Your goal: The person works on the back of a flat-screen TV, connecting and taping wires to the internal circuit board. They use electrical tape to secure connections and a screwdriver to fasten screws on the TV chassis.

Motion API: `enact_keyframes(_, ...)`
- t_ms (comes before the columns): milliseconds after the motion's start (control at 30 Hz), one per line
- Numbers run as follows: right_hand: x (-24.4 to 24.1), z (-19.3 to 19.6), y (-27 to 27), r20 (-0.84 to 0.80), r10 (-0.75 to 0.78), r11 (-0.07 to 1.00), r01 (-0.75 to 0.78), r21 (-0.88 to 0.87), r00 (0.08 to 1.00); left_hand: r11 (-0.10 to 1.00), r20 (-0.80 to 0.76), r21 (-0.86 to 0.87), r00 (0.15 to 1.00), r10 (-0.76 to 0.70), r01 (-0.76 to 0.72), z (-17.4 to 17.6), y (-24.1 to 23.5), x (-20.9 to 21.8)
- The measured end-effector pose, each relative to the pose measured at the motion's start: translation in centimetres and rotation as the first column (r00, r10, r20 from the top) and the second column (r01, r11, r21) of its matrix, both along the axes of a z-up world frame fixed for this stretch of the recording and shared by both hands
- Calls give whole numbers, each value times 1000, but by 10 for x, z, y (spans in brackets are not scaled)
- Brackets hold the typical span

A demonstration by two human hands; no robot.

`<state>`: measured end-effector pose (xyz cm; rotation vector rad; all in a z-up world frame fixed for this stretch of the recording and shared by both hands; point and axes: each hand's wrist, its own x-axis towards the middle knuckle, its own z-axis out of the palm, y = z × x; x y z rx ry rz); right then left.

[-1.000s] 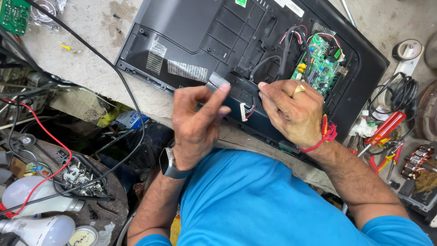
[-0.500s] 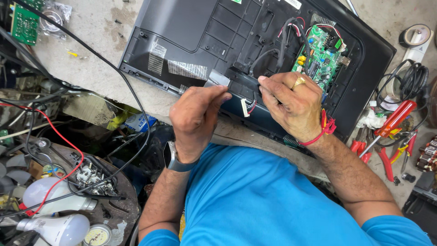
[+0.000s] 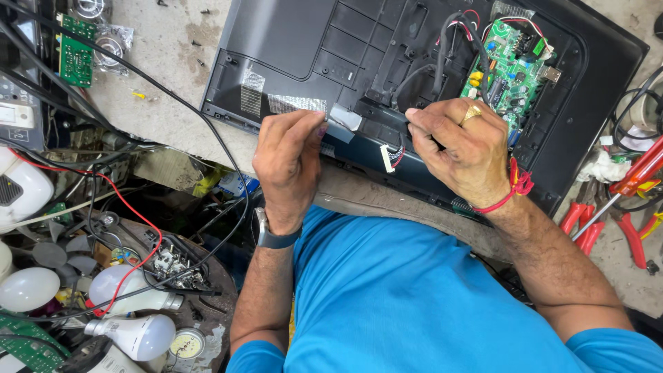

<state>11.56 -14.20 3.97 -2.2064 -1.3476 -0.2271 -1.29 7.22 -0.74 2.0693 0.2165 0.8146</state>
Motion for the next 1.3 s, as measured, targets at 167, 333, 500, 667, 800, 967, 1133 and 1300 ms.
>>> enact_keyframes(167, 1, 2, 1, 10, -6, 1000, 6, -15, 1000, 955, -136, 293, 991, -13, 53, 17, 0, 15)
enact_keyframes(333, 1, 5, 3, 32, -7, 1000, 8, -29, 999, 889, -244, 440, 970, -16, 125, 27, -2, 28)
enact_keyframes(500, 2, 6, 4, 19, -11, 1000, 11, -21, 1000, 860, -286, 479, 958, -35, 175, 25, 0, 34)
enact_keyframes(667, 2, 3, 4, 19, 2, 1000, -2, -26, 1000, 965, -184, 222, 978, -102, 143, 23, 0, 22)
enact_keyframes(800, 4, 2, 1, 7, 5, 1000, -5, -30, 1000, 963, -226, 242, 972, -66, 121, 25, -10, 27)
enact_keyframes(967, 4, -1, -1, 11, 7, 1000, -7, -31, 1000, 972, -281, 216, 959, -30, 93, 32, -18, 33)
enact_keyframes(1133, 6, 0, -1, 11, 10, 1000, -10, -14, 1000, 953, -383, 283, 924, 11, 106, 37, -24, 42)
enact_keyframes(1300, 5, -1, -3, -6, 5, 1000, -5, -23, 1000, 944, -395, 298, 919, -12, 141, 38, -25, 46)
